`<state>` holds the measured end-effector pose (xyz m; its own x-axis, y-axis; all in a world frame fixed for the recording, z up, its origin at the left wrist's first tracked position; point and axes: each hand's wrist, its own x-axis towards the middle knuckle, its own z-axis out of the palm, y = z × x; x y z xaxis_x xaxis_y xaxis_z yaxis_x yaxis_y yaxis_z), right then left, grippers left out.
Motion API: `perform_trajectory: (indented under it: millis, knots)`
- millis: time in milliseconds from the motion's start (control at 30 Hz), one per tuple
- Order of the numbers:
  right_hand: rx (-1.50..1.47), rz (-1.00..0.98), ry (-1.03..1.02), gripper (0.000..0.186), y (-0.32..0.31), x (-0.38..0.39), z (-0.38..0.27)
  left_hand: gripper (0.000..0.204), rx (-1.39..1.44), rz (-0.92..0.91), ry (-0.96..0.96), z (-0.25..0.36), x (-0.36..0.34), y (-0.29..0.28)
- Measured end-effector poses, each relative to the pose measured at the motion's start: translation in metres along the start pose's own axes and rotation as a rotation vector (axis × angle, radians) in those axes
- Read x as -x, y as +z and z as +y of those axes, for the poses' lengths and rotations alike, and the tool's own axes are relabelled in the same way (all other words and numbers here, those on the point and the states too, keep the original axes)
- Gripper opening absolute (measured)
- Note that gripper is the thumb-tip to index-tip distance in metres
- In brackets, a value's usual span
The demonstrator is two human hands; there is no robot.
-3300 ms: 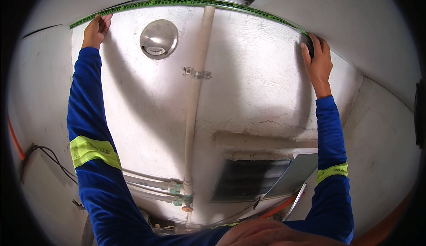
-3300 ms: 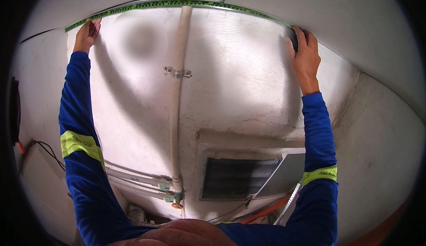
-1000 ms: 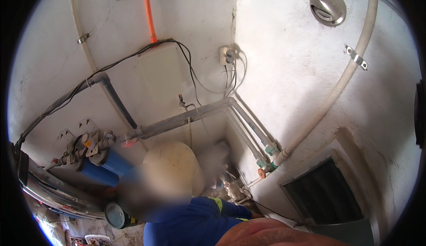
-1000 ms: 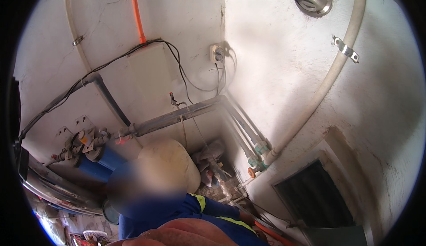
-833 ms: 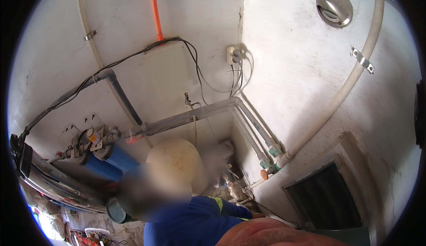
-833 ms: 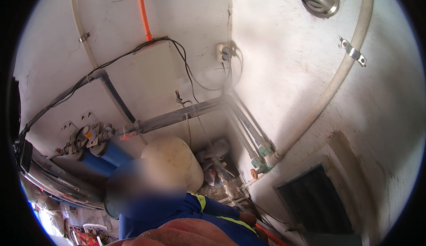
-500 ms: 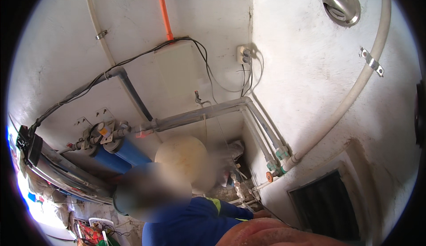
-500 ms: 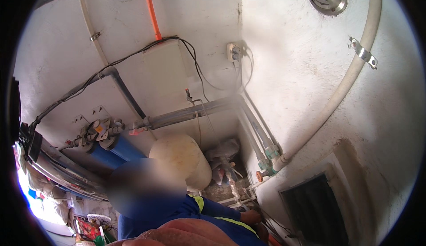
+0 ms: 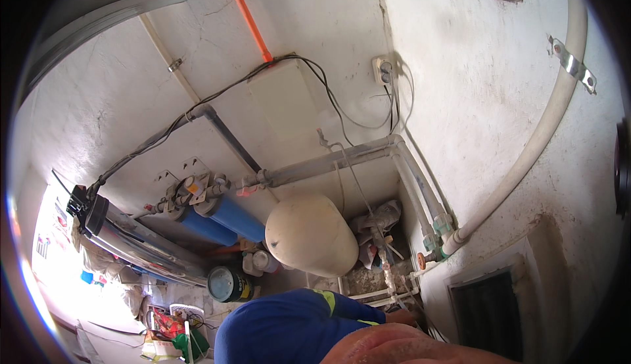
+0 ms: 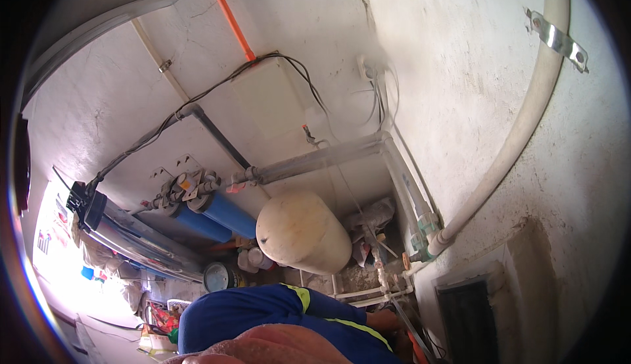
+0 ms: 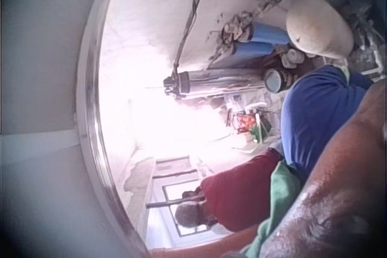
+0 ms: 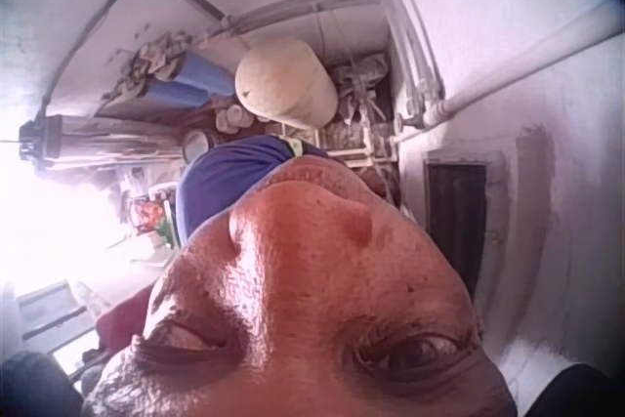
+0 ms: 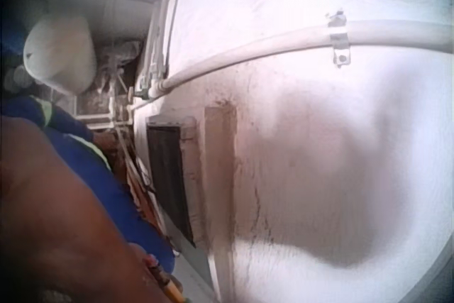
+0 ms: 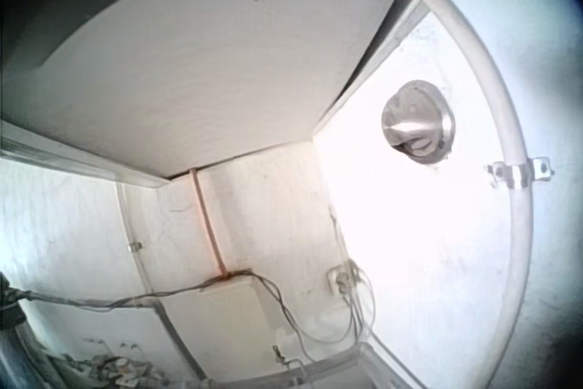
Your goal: The person lifts and positions white ceiling panels into a ceiling grid while another person assists. The person uses a tape measure to measure ceiling dimensions and adjusts the panels to fit the space.
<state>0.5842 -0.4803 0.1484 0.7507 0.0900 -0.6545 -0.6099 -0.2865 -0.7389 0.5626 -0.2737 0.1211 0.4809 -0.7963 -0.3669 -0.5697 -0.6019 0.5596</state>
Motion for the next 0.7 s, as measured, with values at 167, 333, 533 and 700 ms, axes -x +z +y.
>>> perform_trajectory:
  millis: [167,333,533,700]
  knots:
    - [-0.058,0.038,-0.035,0.051,0.006,0.045,0.047,0.017,0.318,0.275,0.071,-0.002,-0.005,0.015]
    - [-0.115,0.11,-0.095,0.054,0.026,0.095,0.09,0.018,0.276,0.083,0.087,0.019,-0.008,-0.01]
    - [0.023,0.284,-0.135,0.058,0.039,0.108,0.06,0.019,0.188,-0.088,-0.027,0.041,-0.008,-0.036]
    - [0.206,0.276,-0.397,0.04,0.05,0.109,0.042,0.024,0.198,0.048,0.038,0.027,0.005,-0.037]
